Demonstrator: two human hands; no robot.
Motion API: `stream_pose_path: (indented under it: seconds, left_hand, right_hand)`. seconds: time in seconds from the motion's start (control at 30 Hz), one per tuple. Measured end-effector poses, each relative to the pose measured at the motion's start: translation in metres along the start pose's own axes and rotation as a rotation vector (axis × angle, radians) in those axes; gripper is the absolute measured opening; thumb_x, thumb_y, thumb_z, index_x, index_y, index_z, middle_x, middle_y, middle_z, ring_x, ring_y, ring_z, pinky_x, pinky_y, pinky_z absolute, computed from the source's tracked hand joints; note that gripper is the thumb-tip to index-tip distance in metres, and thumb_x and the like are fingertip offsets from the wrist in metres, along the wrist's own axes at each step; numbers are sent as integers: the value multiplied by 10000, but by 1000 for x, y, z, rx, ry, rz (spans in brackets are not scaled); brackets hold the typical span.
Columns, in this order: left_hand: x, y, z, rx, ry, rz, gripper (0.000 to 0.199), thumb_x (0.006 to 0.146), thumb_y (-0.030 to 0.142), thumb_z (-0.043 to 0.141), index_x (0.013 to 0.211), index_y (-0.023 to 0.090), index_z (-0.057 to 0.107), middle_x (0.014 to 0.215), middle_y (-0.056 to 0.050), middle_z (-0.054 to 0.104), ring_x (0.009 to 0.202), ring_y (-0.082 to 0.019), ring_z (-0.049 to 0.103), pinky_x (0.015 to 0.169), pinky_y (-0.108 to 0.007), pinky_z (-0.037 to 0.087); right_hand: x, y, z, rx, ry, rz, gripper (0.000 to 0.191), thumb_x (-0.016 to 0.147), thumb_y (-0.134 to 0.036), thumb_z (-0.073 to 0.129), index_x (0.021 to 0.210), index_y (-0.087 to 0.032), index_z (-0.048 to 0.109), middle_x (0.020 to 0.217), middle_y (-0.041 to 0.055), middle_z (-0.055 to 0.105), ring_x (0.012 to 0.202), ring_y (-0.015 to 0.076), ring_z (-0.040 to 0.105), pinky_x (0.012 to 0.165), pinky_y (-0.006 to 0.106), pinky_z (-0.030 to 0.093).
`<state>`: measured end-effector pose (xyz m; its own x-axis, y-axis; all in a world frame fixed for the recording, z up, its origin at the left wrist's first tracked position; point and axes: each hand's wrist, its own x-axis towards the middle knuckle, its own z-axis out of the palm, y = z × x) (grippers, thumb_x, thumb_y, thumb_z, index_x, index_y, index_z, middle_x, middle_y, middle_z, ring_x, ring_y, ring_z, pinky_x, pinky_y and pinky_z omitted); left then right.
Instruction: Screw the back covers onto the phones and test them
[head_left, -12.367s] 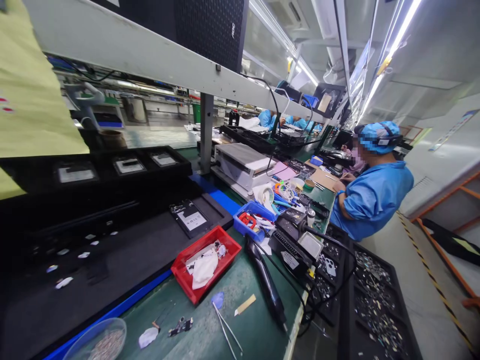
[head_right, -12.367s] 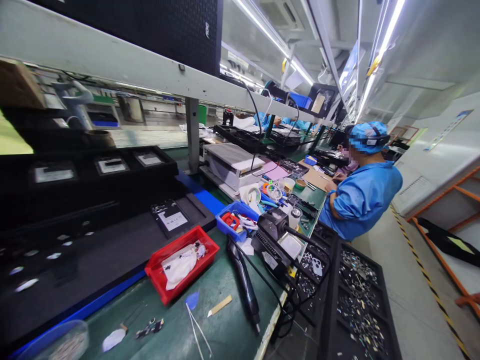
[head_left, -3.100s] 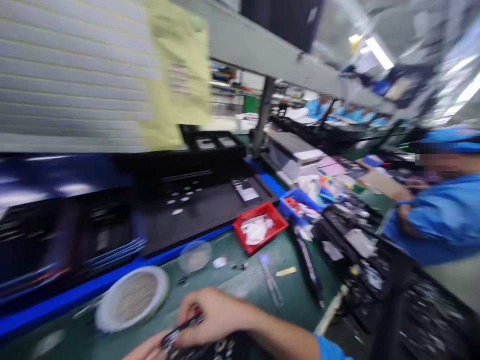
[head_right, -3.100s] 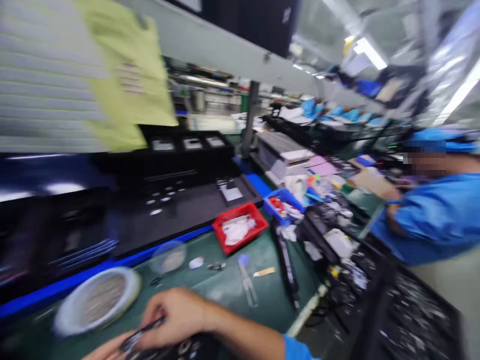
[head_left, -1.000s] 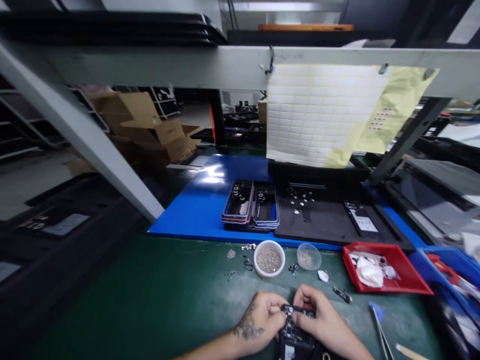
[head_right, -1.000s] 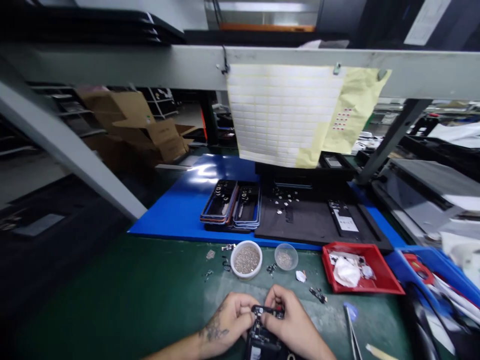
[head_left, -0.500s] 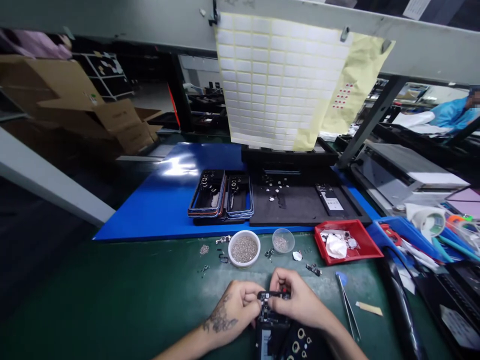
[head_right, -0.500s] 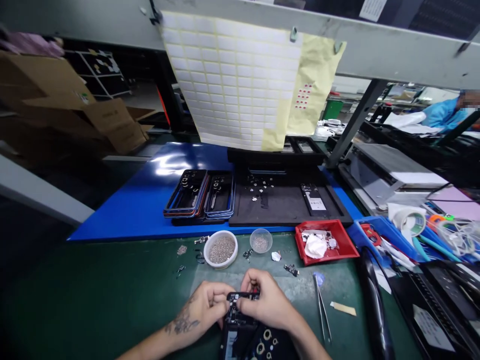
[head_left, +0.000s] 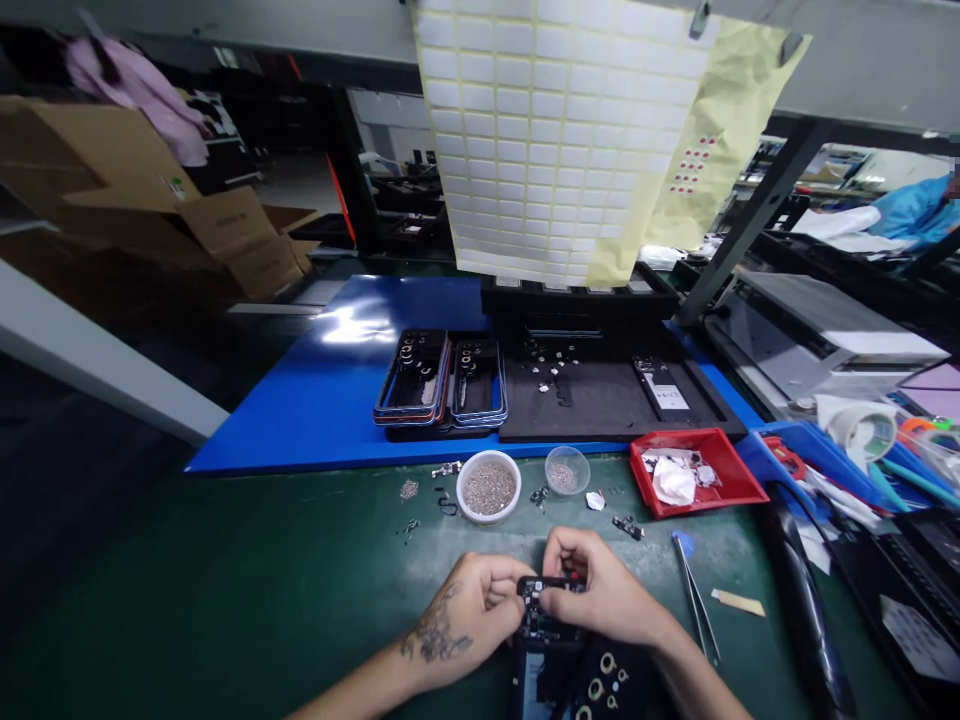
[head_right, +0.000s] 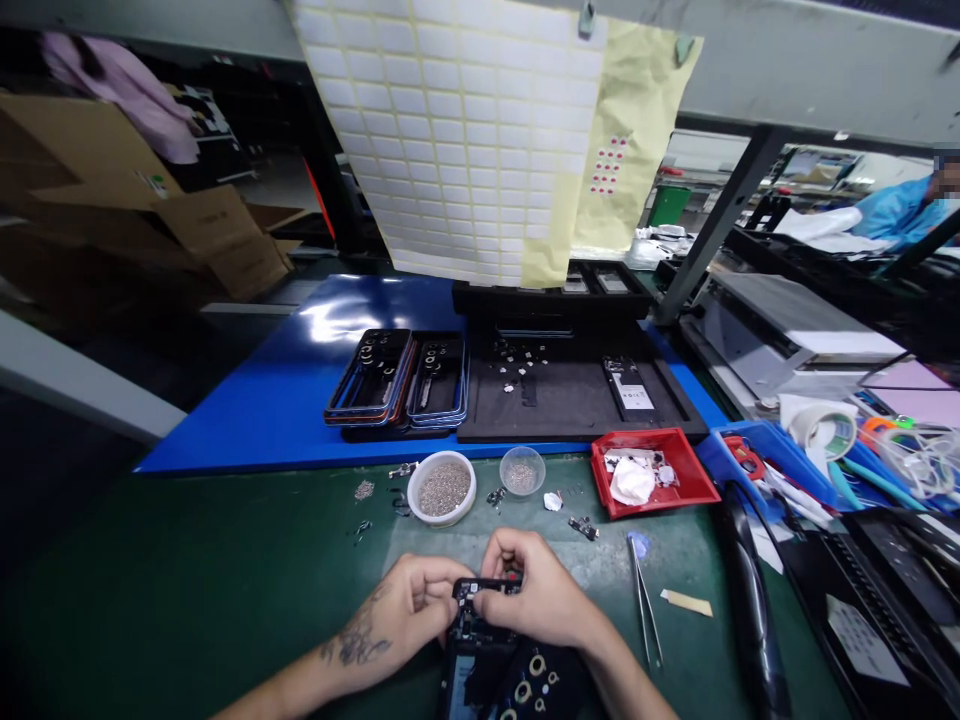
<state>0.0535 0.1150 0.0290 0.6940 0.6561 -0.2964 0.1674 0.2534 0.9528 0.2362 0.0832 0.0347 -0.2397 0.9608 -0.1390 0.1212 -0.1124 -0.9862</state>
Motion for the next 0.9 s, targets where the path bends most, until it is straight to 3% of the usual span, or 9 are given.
stream_pose_path:
  seconds: [0.13, 0.3, 0.47, 0.6, 0.73, 0.9]
  left_hand:
    - [-15, 13, 6, 122, 2, 36, 270, 756, 221, 519, 925, 93, 687, 599, 5, 548, 526, -97, 446, 502, -184, 333]
    - [-31, 30, 14, 337, 69, 76, 256, 728, 201, 521, 868, 121, 720, 553, 12, 523, 508, -111, 485, 500, -176, 398]
    - [-35, 22, 16, 429, 43, 251, 248, 686, 143, 508, 829, 172, 709, 555, 18, 592, 482, -109, 534, 496, -144, 421]
    - [-39, 17, 17, 569, 60, 343, 181, 725, 169, 519, 806, 193, 680, 540, 24, 553, 472, -118, 505, 498, -178, 394]
    - [-42, 21, 16, 605, -27, 433, 197, 835, 256, 467, 824, 175, 645, 559, 9, 530, 476, -132, 500, 513, -218, 383]
    - [-44, 24, 12, 633, -139, 527, 242, 891, 233, 412, 867, 138, 634, 588, -18, 577, 476, -139, 519, 517, -231, 382]
  right_hand:
    - [-9, -7, -2, -23, -33, -60, 135, 609, -92, 580, 668, -182, 499, 631, -59, 470, 589, 106, 414, 546, 224, 323]
    - [-24, -11, 0, -139, -6, -124, 156, 600, -95, 593, 658, -195, 488, 649, -47, 475, 614, 125, 430, 586, 248, 331]
    - [-38, -8, 3, -320, 19, -135, 166, 608, -113, 608, 667, -208, 486, 643, -36, 476, 660, 152, 465, 639, 270, 347]
    - [-49, -9, 4, -380, 28, -127, 187, 648, -138, 650, 693, -216, 485, 689, -25, 486, 665, 151, 473, 652, 268, 366]
    - [-59, -16, 6, -402, -30, -144, 192, 764, -263, 648, 708, -225, 468, 693, -17, 489, 703, 164, 467, 642, 261, 363]
    - [-62, -28, 5, -422, -89, -136, 299, 865, -457, 566, 710, -229, 452, 665, -32, 463, 658, 149, 456, 661, 280, 334]
